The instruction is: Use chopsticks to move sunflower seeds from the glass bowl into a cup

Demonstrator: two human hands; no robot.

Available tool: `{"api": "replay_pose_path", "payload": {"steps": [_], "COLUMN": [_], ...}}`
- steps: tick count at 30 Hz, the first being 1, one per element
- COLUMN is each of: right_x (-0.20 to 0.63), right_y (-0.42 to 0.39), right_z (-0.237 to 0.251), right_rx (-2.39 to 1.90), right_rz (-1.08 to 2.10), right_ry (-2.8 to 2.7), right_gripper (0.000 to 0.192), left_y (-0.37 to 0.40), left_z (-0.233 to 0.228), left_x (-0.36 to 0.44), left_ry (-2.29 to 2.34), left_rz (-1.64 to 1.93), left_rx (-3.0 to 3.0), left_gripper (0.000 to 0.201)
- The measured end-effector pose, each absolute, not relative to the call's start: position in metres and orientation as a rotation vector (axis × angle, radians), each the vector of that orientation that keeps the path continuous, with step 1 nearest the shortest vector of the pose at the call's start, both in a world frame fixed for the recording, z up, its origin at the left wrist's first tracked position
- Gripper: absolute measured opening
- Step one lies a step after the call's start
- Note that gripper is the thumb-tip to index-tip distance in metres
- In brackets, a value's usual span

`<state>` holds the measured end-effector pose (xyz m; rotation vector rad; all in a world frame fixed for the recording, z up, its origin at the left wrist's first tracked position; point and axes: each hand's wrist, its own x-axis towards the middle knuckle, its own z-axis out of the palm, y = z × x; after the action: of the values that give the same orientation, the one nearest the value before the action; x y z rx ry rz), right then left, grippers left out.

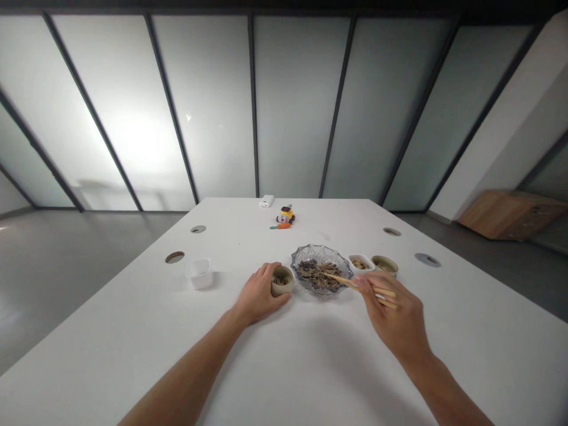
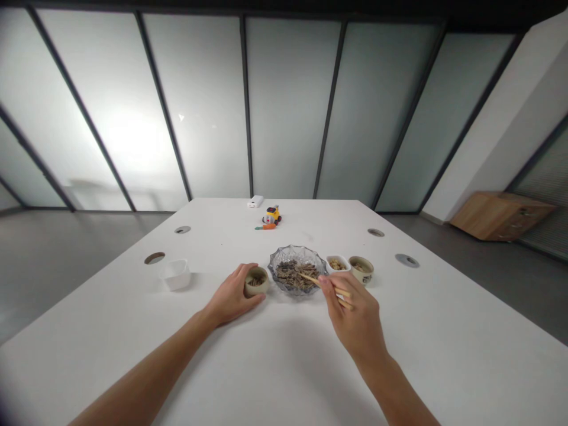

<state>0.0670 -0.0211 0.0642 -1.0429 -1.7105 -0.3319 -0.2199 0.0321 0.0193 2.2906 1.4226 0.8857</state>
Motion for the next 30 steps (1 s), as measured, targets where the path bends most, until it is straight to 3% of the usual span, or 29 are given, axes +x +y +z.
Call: {"api": "replay_pose_path", "payload": {"steps": [30], "right_x": [0.0704], "right_y": [-0.0199], "right_z": [0.0615], "right_rx": [-1.052], "right_rz": [-0.37], "right_ry": [-1.751], "right_gripper": [0.019], "left_y": [0.0373], "left_z": [0.0117], "left_x": [-0.2186], "left_ry": [1.44], "left_rz": [0.877], "left_rx": [2.303], "left_gripper": [0.064]}}
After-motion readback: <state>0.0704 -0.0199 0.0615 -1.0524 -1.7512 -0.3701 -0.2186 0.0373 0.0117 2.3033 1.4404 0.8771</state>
